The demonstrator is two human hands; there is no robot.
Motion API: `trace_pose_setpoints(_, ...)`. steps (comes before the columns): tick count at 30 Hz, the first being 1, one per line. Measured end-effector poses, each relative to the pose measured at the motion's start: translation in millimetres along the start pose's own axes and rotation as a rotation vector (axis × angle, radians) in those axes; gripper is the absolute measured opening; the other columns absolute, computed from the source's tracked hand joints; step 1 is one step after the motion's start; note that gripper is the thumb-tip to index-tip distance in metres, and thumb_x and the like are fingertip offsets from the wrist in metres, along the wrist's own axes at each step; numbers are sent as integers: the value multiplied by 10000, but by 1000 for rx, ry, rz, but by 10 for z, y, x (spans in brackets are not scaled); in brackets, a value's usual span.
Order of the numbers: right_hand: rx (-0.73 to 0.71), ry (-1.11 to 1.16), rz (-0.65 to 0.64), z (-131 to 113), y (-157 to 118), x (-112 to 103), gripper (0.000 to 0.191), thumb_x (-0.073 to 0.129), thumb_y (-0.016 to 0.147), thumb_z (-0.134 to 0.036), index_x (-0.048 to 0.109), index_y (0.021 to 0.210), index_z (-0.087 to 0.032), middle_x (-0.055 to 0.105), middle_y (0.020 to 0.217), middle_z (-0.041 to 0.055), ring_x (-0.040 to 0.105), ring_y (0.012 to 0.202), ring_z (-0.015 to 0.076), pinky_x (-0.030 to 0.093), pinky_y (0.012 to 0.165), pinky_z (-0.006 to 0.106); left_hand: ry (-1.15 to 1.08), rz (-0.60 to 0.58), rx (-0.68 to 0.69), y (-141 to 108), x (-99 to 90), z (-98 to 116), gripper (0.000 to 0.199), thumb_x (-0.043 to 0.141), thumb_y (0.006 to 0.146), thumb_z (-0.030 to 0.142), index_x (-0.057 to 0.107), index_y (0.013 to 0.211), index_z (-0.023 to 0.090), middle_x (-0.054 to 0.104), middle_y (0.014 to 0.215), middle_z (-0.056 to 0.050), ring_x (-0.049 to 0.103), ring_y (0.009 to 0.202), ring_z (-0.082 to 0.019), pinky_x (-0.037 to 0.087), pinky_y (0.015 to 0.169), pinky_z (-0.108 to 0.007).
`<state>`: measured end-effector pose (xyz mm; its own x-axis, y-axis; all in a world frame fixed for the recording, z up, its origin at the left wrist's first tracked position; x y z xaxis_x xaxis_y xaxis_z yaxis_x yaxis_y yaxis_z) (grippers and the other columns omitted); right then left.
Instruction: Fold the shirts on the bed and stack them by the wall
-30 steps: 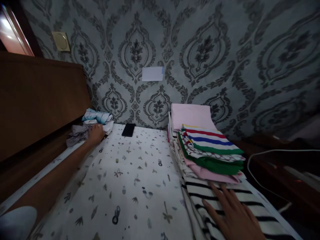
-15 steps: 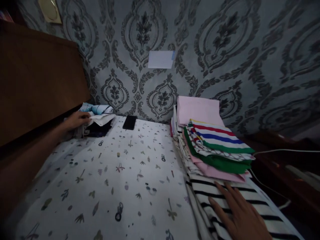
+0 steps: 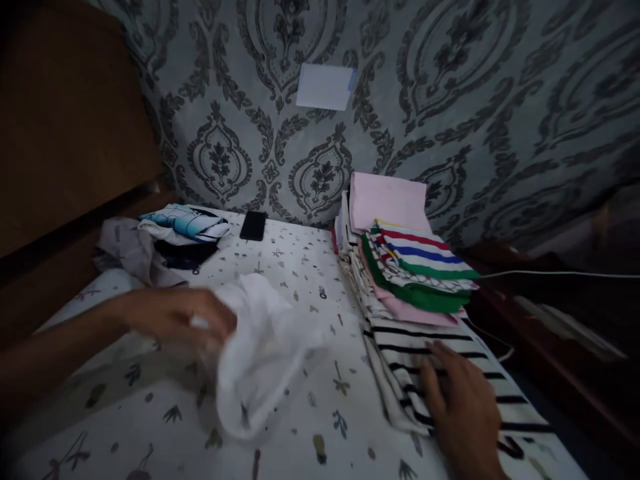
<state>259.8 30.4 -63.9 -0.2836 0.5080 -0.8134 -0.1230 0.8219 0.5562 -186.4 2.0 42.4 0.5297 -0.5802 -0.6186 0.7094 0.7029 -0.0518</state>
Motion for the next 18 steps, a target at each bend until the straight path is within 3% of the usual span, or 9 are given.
trace_pose_setpoints(1, -43, 37, -18, -177, -47, -1, 310, 465, 959, -442, 635, 1115, -234, 713, 1098, 170, 680, 1060, 330, 546, 909, 494, 134, -119, -10, -44, 139, -23, 263, 583, 922, 365, 755, 1109, 295, 754, 1063, -38, 683, 1066, -272, 544, 942, -402)
trace_pose_setpoints(2, -95, 90, -30, -388, -94, 7, 279, 478, 962, -402, 629, 1131, -238, 709, 1105, 145, 685, 1041, 308, 555, 904, 472, 305, -134, -67, -108, 206, -100, 309, 577, 924, 295, 721, 1197, 314, 728, 1181, -45, 632, 1185, -300, 492, 1031, -458)
trace_pose_setpoints(4, -206, 210, -79, -873, -174, 54, 259, 468, 977, -348, 628, 1151, -244, 693, 1148, 114, 690, 1030, 268, 579, 869, 418, 703, 39, -300, -283, 137, -358, 482, 560, 898, 176, 622, 1352, 326, 607, 1407, -91, 463, 1376, -386, 351, 1104, -645)
trace_pose_setpoints(5, -272, 246, -109, -1123, -203, 86, 266, 460, 983, -344, 633, 1160, -247, 675, 1190, 115, 689, 1032, 255, 589, 841, 395, 877, 145, -452, -391, 35, -511, 562, 550, 883, 142, 563, 1414, 326, 511, 1504, -125, 365, 1432, -436, 304, 1068, -741)
trace_pose_setpoints(7, -370, 266, -242, -1556, -230, 173, 325, 508, 975, -371, 612, 1250, -234, 636, 1274, 136, 681, 1052, 249, 603, 804, 372, 1072, 293, -710, -587, -216, -807, 674, 540, 874, 132, 433, 1513, 320, 314, 1615, -191, 227, 1469, -509, 331, 941, -821)
trace_pose_setpoints(8, -393, 269, -266, -1715, -223, 202, 342, 513, 974, -378, 610, 1265, -226, 632, 1277, 144, 670, 1072, 258, 604, 803, 380, 1089, 331, -784, -648, -344, -939, 710, 545, 870, 132, 387, 1539, 306, 273, 1623, -219, 228, 1457, -526, 391, 901, -790)
trace_pose_setpoints(10, -388, 279, -295, -1905, -180, 241, 355, 507, 977, -373, 609, 1272, -204, 644, 1243, 156, 651, 1097, 273, 599, 819, 402, 1075, 361, -821, -668, -587, -1151, 682, 515, 890, 136, 378, 1544, 271, 335, 1571, -246, 345, 1393, -505, 488, 872, -658)
trace_pose_setpoints(13, -284, 286, -367, -1961, -89, 270, 363, 530, 957, -363, 605, 1260, -178, 675, 1139, 147, 654, 1043, 278, 588, 818, 415, 1084, 390, -767, -492, -944, -1339, 504, 397, 955, 152, 519, 1442, 200, 508, 1403, -213, 506, 1240, -404, 502, 879, -513)
trace_pose_setpoints(18, -150, 314, -543, -1977, 27, 210, 137, 540, 914, -274, 646, 968, -208, 713, 897, 67, 674, 811, 239, 540, 699, 358, 997, 645, -667, -141, -1535, -1515, 497, 304, 989, 254, 539, 1400, 104, 504, 1393, -207, 443, 1274, -357, 430, 917, -523)
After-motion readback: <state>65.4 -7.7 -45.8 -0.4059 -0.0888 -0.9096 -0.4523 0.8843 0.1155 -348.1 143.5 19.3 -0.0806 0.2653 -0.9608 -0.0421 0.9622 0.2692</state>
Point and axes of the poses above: each hand's wrist, its own y-axis towards the middle knuckle, its own x-axis out of the palm, z = x × y, the point moved 3 cm from there along y, towards the middle knuckle
